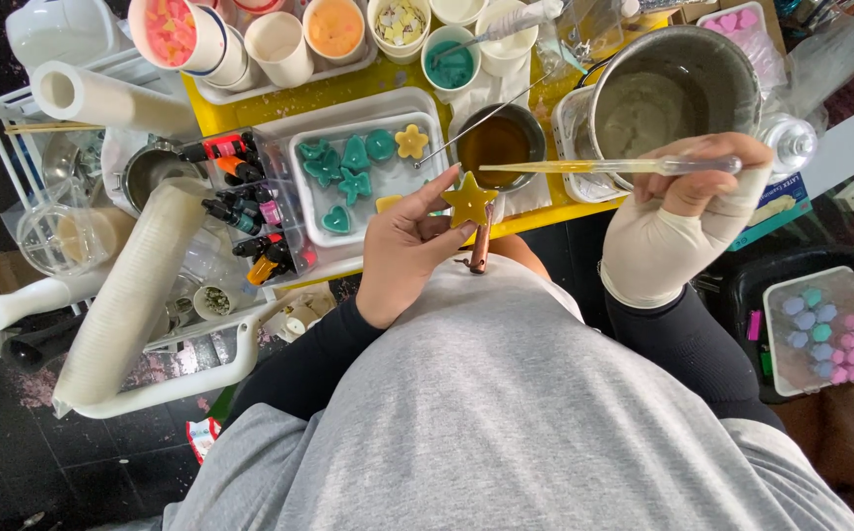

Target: Adding colored or scented liquid to wax melts using a pipette.

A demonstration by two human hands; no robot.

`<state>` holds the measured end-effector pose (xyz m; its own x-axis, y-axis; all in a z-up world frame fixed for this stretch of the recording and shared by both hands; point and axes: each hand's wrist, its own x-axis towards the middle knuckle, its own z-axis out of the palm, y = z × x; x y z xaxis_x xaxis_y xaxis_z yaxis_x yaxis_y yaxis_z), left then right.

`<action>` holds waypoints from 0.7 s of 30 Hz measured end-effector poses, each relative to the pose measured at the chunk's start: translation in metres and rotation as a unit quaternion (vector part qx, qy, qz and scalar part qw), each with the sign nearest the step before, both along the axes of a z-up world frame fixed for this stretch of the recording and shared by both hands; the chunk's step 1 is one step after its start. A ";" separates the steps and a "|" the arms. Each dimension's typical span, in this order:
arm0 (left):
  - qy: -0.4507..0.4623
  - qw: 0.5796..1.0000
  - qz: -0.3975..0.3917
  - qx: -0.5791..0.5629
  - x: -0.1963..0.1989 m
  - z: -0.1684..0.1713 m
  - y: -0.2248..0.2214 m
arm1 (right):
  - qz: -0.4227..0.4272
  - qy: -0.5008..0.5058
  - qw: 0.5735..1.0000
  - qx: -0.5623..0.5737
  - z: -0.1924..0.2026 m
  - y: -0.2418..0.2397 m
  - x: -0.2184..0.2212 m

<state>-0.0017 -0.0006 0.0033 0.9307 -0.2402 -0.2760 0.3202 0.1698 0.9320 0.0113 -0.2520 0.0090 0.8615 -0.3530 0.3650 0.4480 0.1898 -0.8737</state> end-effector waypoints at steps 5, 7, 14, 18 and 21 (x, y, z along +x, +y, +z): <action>-0.002 1.000 0.009 -0.016 -0.003 -0.002 0.002 | -0.082 -0.026 0.995 -0.041 0.004 -0.007 -0.005; -0.007 1.000 0.012 -0.009 -0.004 -0.005 0.003 | -0.112 -0.033 0.989 -0.095 -0.003 -0.009 -0.010; -0.016 1.000 0.012 -0.010 -0.001 -0.001 0.005 | -0.128 -0.035 0.985 -0.111 -0.041 -0.011 -0.031; -0.021 0.999 0.008 -0.026 -0.001 0.001 0.005 | -0.102 0.023 0.983 0.152 -0.023 -0.006 -0.037; -0.019 1.000 0.004 -0.014 -0.002 -0.002 0.005 | -0.026 0.002 0.994 0.108 -0.023 -0.002 -0.034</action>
<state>-0.0033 0.0042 0.0010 0.9427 -0.2390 -0.2328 0.2821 0.1988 0.9386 -0.0224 -0.2542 -0.0136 0.8410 -0.4674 0.2724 0.4587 0.3490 -0.8172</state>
